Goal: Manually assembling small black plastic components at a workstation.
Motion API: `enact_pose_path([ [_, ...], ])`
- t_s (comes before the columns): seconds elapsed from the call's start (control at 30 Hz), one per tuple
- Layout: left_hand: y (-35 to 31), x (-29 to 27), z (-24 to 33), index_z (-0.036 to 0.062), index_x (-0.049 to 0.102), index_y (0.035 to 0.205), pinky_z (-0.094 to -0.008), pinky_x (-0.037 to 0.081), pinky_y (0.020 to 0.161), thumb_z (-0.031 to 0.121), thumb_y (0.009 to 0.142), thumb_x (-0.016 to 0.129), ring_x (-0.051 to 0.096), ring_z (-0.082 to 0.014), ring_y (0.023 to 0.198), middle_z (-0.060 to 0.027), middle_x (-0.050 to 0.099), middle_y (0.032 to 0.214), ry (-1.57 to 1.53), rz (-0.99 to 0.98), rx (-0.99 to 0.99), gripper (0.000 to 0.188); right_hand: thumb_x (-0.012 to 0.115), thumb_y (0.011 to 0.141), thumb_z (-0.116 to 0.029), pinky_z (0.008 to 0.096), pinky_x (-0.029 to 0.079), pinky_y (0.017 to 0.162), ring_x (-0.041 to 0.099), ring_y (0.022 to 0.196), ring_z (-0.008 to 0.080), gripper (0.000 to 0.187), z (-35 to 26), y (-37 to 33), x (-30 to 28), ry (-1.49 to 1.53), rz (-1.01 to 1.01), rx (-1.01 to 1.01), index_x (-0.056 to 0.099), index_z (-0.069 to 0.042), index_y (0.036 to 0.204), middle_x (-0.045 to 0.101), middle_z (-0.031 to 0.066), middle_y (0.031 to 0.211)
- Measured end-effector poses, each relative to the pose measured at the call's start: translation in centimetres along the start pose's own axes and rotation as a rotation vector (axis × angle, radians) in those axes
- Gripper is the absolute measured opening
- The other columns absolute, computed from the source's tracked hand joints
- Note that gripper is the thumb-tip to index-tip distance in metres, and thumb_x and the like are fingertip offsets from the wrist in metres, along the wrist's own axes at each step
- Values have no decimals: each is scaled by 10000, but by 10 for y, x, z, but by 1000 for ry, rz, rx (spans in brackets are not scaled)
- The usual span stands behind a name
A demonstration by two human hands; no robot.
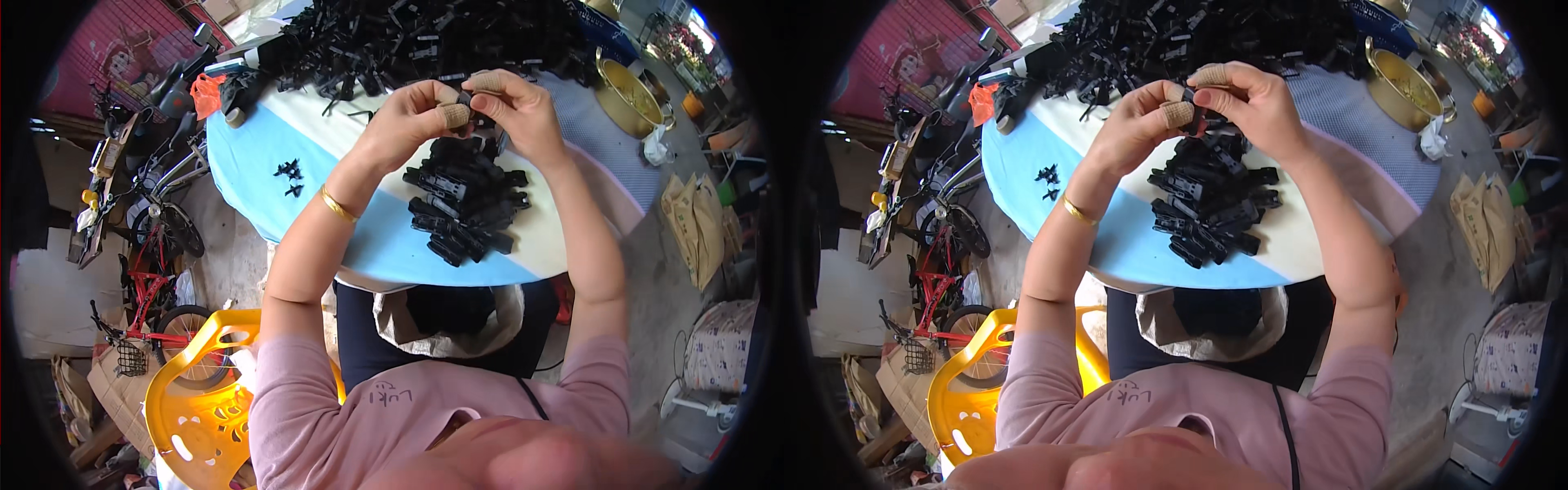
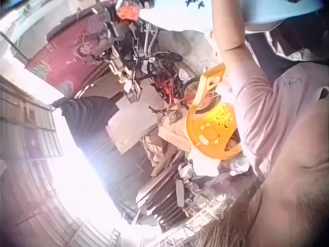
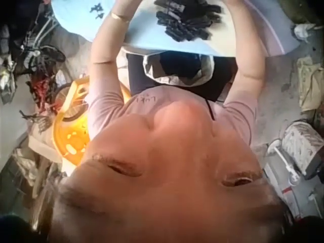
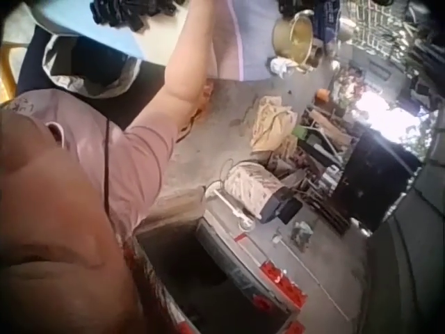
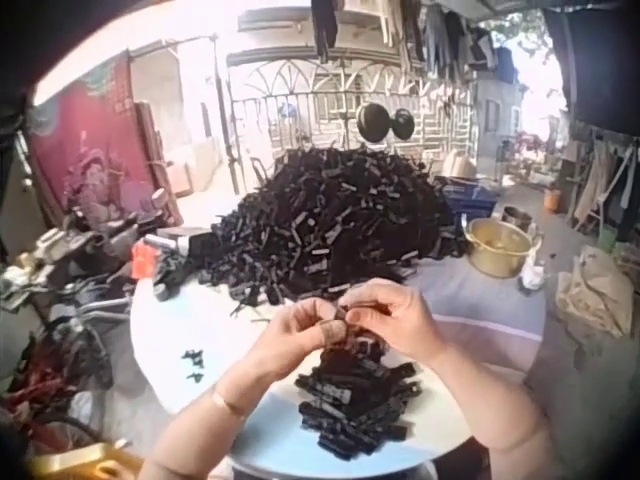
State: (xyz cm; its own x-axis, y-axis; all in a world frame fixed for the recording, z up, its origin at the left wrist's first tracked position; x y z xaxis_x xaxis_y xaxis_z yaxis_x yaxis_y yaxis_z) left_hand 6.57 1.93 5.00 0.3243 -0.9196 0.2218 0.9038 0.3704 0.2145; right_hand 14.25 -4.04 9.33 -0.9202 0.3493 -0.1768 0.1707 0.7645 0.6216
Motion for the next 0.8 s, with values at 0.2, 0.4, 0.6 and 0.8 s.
enact_pose_path([
  [0.2, 2, -6, 19, -20, 479, 880, -337, 500, 821, 12, 817, 560, 605, -209, 873, -110, 586, 891, 178, 177, 176, 107, 523, 871, -123, 145, 326, 502, 422, 592, 6, 116, 11, -4, -8, 39, 56, 200, 572, -24, 908, 535, -26, 738],
  [0.4, -3, -3, 28, -49, 484, 1080, -286, 504, 783, 2, 815, 575, 594, -169, 879, -107, 593, 952, 299, 238, 241, 285, 517, 874, -125, 175, 381, 540, 493, 618, 47, 139, 2, -3, -1, -226, -19, 100, 573, -1, 844, 558, -8, 679],
  [0.6, -13, -5, 36, -42, 563, 951, -219, 492, 703, -8, 766, 625, 598, -117, 812, -77, 617, 906, 411, 343, 399, 198, 527, 868, -128, 159, 353, 497, 441, 551, 23, 135, 9, -8, 3, -171, -10, 245, 582, -18, 812, 517, -32, 611],
  [0.8, -16, 13, 55, -12, 570, 932, -246, 498, 672, -44, 721, 635, 619, -169, 794, -102, 619, 896, 762, 361, 555, 223, 583, 830, -167, 179, 351, 480, 441, 521, 41, 156, 35, -4, -5, -25, -77, 429, 616, -18, 797, 527, -23, 581],
])
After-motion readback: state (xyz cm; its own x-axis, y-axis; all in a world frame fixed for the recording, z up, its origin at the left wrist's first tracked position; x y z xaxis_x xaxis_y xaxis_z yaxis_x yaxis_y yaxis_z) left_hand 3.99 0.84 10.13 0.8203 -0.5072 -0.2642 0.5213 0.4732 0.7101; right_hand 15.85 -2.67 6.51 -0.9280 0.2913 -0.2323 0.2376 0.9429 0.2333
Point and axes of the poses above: each hand's wrist, its own y-axis towards the middle knuckle, its own x-axis out of the palm, z = x × y, the point moved 10 cm from there along y, towards the middle knuckle
